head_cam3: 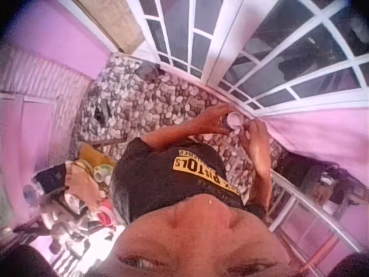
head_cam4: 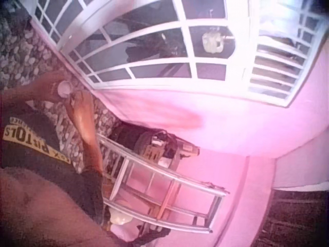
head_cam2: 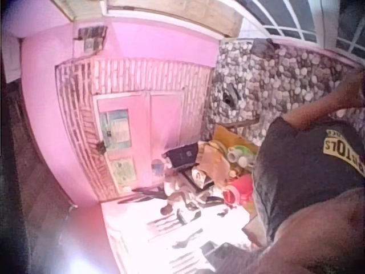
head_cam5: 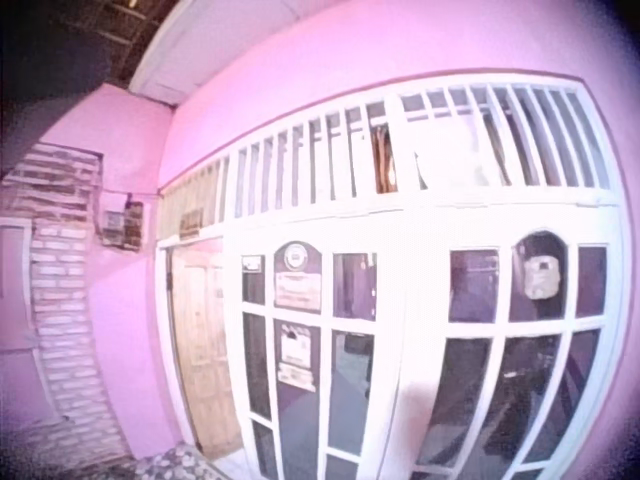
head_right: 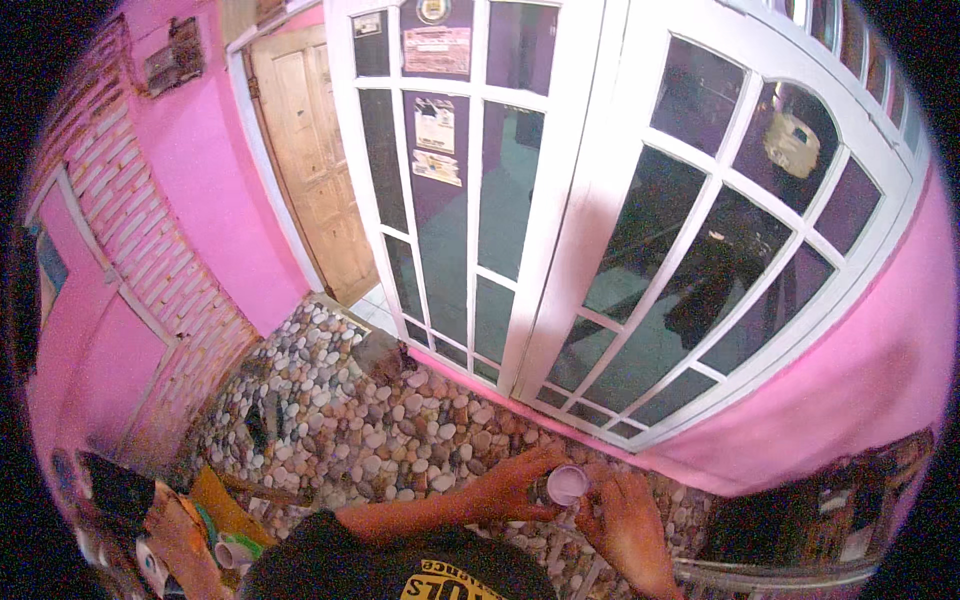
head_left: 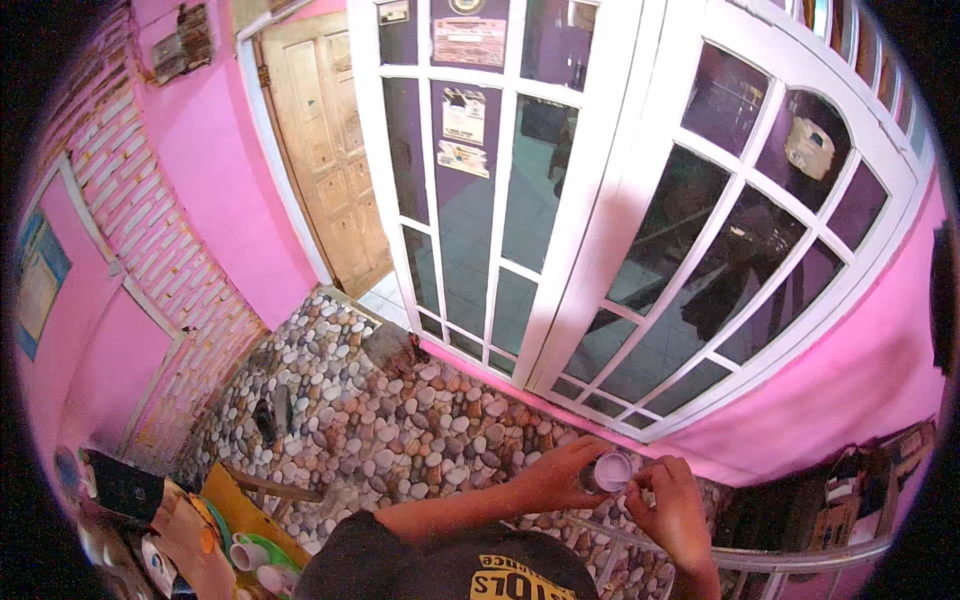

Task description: The person mixes paint in a small cup using a plastic spoon and then uses a brush to apply white paint to the trim and frame of a wooden door.

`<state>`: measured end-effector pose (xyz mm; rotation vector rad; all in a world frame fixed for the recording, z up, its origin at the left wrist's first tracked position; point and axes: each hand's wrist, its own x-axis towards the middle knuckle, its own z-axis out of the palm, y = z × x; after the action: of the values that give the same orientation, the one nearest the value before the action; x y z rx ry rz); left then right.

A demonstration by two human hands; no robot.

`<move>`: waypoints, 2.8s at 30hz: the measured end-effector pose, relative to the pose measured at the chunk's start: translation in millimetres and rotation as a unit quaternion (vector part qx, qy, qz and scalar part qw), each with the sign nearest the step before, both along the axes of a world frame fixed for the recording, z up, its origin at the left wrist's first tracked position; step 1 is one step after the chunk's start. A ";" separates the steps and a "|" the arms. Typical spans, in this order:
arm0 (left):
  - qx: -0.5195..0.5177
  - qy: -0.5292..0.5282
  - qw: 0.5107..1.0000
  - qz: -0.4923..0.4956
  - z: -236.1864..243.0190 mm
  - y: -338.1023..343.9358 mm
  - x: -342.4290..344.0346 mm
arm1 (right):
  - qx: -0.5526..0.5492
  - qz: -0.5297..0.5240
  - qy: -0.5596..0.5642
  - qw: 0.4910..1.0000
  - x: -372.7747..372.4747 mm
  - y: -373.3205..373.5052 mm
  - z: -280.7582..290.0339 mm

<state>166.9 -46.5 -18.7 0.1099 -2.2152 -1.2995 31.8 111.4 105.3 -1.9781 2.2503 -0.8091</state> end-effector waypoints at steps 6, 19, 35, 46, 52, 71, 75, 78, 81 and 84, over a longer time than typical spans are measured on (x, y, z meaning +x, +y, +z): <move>0.021 -0.018 0.998 0.059 2.8 10.3 29.5 | -0.049 0.034 0.089 0.994 -6.6 -26.0 -24.9; 0.017 0.019 0.977 0.210 25.2 -10.1 83.3 | -0.057 0.239 0.055 0.968 5.4 -106.4 -25.8; 0.061 -0.079 0.919 0.381 6.2 -63.8 134.8 | -0.052 0.390 0.001 0.919 55.5 -226.1 -31.0; -0.037 -0.038 0.875 0.482 -15.2 -88.3 181.7 | 0.015 0.488 -0.026 0.872 108.5 -278.5 -15.3; 0.039 -0.024 0.882 0.469 -3.0 -93.9 210.3 | 0.000 0.489 -0.023 0.872 140.7 -306.5 -23.5; 0.069 -0.023 0.797 0.600 0.5 -80.1 244.7 | -0.005 0.577 -0.010 0.816 205.3 -339.3 -36.0; 0.031 -0.028 0.783 0.620 0.5 -80.5 237.7 | -0.017 0.633 -0.021 0.774 199.7 -340.6 -32.1; 0.041 -0.029 0.758 0.651 2.7 -80.6 226.0 | 0.002 0.658 -0.003 0.753 184.4 -346.4 -25.9; 0.024 -0.016 0.741 0.671 4.7 -79.3 211.2 | -0.020 0.664 0.018 0.747 174.3 -359.2 -25.8; 0.010 -0.026 0.727 0.686 4.4 -81.5 195.7 | -0.067 0.660 0.010 0.748 170.8 -370.9 -28.8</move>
<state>362.5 -128.0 -14.4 1.4696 -1.3830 -0.4009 202.7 -259.5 76.5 -2.7765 0.3011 -0.6499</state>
